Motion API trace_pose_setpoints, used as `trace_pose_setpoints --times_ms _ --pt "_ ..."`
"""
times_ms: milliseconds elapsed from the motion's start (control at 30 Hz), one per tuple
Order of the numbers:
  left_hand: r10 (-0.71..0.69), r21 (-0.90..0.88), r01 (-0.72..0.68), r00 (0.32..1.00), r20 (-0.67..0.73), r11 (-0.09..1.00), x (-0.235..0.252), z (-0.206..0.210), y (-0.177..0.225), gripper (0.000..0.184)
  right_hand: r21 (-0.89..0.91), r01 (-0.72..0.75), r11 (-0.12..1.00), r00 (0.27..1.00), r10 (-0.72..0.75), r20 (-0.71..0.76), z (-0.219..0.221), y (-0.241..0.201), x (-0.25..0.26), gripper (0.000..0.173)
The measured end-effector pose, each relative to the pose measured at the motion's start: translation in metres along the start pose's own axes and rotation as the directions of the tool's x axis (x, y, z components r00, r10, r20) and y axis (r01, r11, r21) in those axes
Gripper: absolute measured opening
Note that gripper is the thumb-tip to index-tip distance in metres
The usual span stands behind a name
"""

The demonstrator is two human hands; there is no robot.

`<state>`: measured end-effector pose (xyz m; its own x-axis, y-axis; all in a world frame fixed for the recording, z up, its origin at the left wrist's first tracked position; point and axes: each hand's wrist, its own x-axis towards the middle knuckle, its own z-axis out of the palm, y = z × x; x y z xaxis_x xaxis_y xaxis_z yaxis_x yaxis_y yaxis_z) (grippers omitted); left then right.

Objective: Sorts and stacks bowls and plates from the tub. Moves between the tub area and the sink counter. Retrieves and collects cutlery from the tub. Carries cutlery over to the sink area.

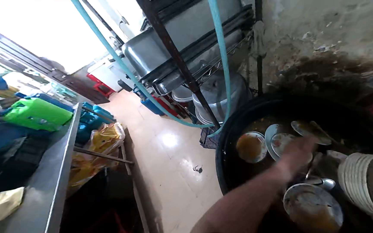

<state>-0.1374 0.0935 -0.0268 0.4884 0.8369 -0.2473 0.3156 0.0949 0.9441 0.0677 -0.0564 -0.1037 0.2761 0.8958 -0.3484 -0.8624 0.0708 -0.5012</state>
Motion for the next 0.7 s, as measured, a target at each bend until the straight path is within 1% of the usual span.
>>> trace_pose_setpoints --times_ms 33,67,100,133,167,200,233,300,333,367,400,433,467,500,533,600,633,667,700 --pt "-0.012 0.070 0.019 0.995 -0.099 0.997 0.014 -0.022 -0.011 0.041 0.045 -0.012 0.999 1.000 0.011 0.018 -0.007 0.001 0.001 0.026" --pt "-0.010 0.163 0.044 0.979 -0.202 0.986 0.033 -0.043 -0.025 0.045 0.059 -0.002 0.998 1.000 0.003 -0.010 -0.006 0.003 0.000 0.025" --pt "-0.037 0.294 0.123 0.959 -0.281 0.948 0.050 -0.062 -0.039 0.053 0.072 0.001 0.997 0.999 0.002 -0.042 -0.003 0.003 -0.001 0.026" --pt "-0.077 0.430 0.213 0.947 -0.312 0.878 0.063 -0.079 -0.053 0.061 0.078 0.002 0.997 0.998 0.003 -0.069 -0.001 0.003 -0.002 0.028" --pt "-0.121 0.536 0.273 0.946 -0.301 0.799 0.074 -0.092 -0.068 0.068 0.089 0.001 0.996 0.997 0.005 -0.074 0.001 0.003 -0.003 0.030" --pt "-0.160 0.601 0.287 0.953 -0.257 0.746 0.080 -0.102 -0.082 0.070 0.096 0.007 0.995 0.998 0.000 -0.064 0.002 0.003 -0.004 0.031" --pt "-0.188 0.649 0.264 0.964 -0.186 0.713 0.083 -0.110 -0.093 0.068 0.103 0.022 0.994 0.999 -0.018 -0.039 0.003 0.003 -0.003 0.031" --pt "-0.230 0.725 0.191 0.972 -0.047 0.662 0.083 -0.118 -0.107 0.055 0.101 0.060 0.993 0.998 -0.062 0.015 0.005 0.003 -0.003 0.031" --pt "-0.234 0.749 0.153 0.972 0.002 0.644 0.081 -0.121 -0.110 0.047 0.095 0.069 0.993 0.997 -0.071 0.018 0.006 0.002 -0.003 0.033" --pt "-0.244 0.765 0.137 0.969 0.027 0.629 0.078 -0.124 -0.110 0.044 0.089 0.070 0.994 0.998 -0.070 -0.001 0.009 0.002 -0.003 0.035" --pt "-0.251 0.820 0.086 0.965 0.073 0.566 0.074 -0.128 -0.109 0.041 0.087 0.065 0.994 0.998 -0.064 -0.017 0.011 0.002 -0.003 0.037" --pt "-0.252 0.882 -0.018 0.956 0.153 0.470 0.068 -0.133 -0.105 0.037 0.088 0.060 0.994 0.998 -0.057 -0.039 0.013 0.001 -0.003 0.039" --pt "-0.268 0.910 -0.091 0.940 0.213 0.405 0.061 -0.139 -0.101 0.035 0.077 0.053 0.996 0.997 -0.049 -0.054 0.015 0.001 -0.003 0.039" --pt "-0.282 0.914 -0.141 0.924 0.260 0.382 0.053 -0.144 -0.097 0.034 0.068 0.047 0.997 0.998 -0.044 -0.053 0.014 0.001 -0.002 0.039" --pt "-0.308 0.901 -0.133 0.911 0.275 0.412 0.045 -0.148 -0.091 0.033 0.056 0.043 0.997 0.998 -0.041 -0.049 0.014 0.000 -0.001 0.039" --pt "-0.341 0.784 0.046 0.915 0.216 0.619 0.025 -0.153 -0.079 0.036 0.048 0.033 0.998 0.998 -0.030 -0.047 0.013 0.001 -0.001 0.039" --pt "-0.371 0.707 0.141 0.910 0.183 0.693 0.016 -0.154 -0.076 0.036 0.045 0.040 0.998 0.998 -0.038 -0.057 0.012 0.002 0.000 0.038" --pt "-0.382 0.659 0.178 0.906 0.180 0.731 0.008 -0.155 -0.073 0.035 0.036 0.047 0.998 0.996 -0.045 -0.076 0.011 0.003 0.001 0.037" --pt "-0.377 0.631 0.184 0.907 0.186 0.754 0.001 -0.154 -0.070 0.033 0.030 0.047 0.998 0.995 -0.044 -0.090 0.010 0.004 0.002 0.036"
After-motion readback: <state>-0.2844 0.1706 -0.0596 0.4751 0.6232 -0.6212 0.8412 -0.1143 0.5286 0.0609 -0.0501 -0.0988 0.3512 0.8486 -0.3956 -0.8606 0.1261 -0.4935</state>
